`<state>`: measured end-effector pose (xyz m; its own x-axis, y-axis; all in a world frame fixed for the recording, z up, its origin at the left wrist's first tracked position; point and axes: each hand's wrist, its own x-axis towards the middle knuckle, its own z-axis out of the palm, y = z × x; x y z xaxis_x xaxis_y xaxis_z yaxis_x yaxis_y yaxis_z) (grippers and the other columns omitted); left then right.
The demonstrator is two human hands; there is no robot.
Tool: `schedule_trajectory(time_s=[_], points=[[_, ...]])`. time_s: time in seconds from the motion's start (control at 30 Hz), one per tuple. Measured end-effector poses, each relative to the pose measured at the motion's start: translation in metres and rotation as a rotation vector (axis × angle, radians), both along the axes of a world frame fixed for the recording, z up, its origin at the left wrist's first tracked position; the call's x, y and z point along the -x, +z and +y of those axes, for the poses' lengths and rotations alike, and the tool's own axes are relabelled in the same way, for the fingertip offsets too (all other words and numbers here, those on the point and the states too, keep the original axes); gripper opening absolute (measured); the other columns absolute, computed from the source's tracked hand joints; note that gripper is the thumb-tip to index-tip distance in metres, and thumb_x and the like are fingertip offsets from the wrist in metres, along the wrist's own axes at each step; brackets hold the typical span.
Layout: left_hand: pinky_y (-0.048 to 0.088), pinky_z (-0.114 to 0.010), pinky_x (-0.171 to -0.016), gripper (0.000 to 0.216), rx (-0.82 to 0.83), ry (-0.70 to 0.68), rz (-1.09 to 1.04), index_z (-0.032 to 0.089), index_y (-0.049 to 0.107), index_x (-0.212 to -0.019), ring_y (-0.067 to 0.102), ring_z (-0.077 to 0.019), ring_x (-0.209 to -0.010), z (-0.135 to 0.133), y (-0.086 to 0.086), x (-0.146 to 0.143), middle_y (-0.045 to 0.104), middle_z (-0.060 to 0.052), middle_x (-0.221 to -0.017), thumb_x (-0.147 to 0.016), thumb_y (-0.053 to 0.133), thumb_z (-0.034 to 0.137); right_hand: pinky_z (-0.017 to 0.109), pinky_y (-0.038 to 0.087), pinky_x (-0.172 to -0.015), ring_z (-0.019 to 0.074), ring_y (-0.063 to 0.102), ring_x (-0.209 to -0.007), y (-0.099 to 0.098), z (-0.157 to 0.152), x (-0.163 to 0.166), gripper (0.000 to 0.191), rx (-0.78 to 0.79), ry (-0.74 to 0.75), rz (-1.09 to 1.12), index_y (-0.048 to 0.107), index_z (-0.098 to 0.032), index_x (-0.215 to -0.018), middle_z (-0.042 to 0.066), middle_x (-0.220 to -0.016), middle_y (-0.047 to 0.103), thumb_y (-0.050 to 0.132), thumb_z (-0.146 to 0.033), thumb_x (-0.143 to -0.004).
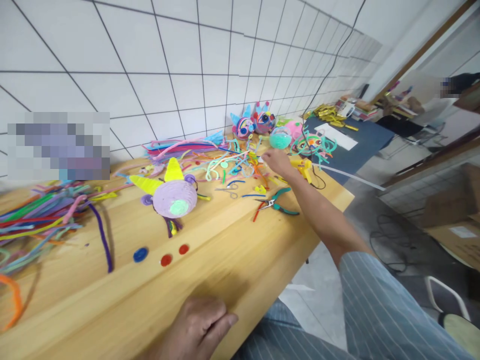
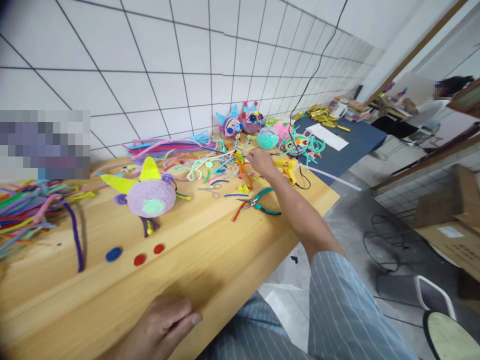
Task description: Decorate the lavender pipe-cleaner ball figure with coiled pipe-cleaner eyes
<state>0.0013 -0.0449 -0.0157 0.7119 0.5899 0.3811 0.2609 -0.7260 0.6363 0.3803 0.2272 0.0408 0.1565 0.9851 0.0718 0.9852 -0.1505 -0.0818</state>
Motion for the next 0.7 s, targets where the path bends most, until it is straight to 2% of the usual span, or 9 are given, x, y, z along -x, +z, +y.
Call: schedule_trajectory(time_s=[0.17, 0.27, 0.37, 0.53, 0.7], points=[[0.037, -0.024, -0.051, 0.052, 0.010, -0.009, 0.003, 0.020, 0.040, -0.066, 0.054, -0.0075, -0.046, 0.001, -0.002, -0.001, 0.051, 0.004, -0.053, -0.116, 0.039, 0.033, 0.034, 0.052, -0.093, 0.0321, 0.072, -0.118, 0.010, 0.055, -0.017, 0.041, -0.039, -0.174, 0.040, 0.080, -0.011, -0.117, 0.021, -0.125, 0.079, 0.045, -0.026, -0.105], [0.038, -0.025, -0.051, 0.052, 0.026, -0.033, -0.010, 0.021, 0.043, -0.066, 0.056, -0.0088, -0.047, 0.002, -0.004, 0.000, 0.054, 0.003, -0.054, -0.117, 0.037, 0.032, 0.032, 0.051, -0.097, 0.0322, 0.070, -0.123, 0.001, 0.088, -0.013, 0.039, -0.034, -0.216, 0.078, 0.077, -0.008, -0.125, 0.025, -0.133, 0.075, 0.051, -0.028, -0.105], [0.035, -0.027, -0.048, 0.052, 0.044, -0.035, -0.052, 0.021, 0.041, -0.065, 0.053, -0.0097, -0.046, 0.002, -0.006, 0.000, 0.053, 0.002, -0.052, -0.116, 0.039, 0.033, 0.033, 0.052, -0.095, 0.0336, 0.070, -0.124, -0.013, 0.111, -0.009, 0.044, -0.040, -0.262, 0.118, 0.070, -0.004, -0.135, 0.030, -0.137, 0.071, 0.059, -0.031, -0.102], [0.033, -0.027, -0.046, 0.052, 0.114, -0.055, -0.090, 0.021, 0.040, -0.065, 0.048, -0.0086, -0.044, 0.003, -0.009, 0.000, 0.051, 0.003, -0.051, -0.115, 0.041, 0.035, 0.033, 0.053, -0.091, 0.0305, 0.072, -0.113, -0.025, 0.125, -0.015, 0.035, -0.103, -0.282, 0.168, 0.076, -0.008, -0.121, 0.026, -0.124, 0.077, 0.058, -0.031, -0.100], [0.033, -0.027, -0.046, 0.053, 0.082, -0.022, -0.092, 0.021, 0.039, -0.064, 0.049, -0.0085, -0.044, 0.002, -0.011, -0.001, 0.050, 0.003, -0.051, -0.115, 0.042, 0.035, 0.031, 0.050, -0.092, 0.0246, 0.068, -0.107, -0.009, 0.120, -0.021, 0.040, -0.278, -0.243, 0.185, 0.074, -0.012, -0.116, 0.014, -0.116, 0.078, 0.042, -0.031, -0.104]])
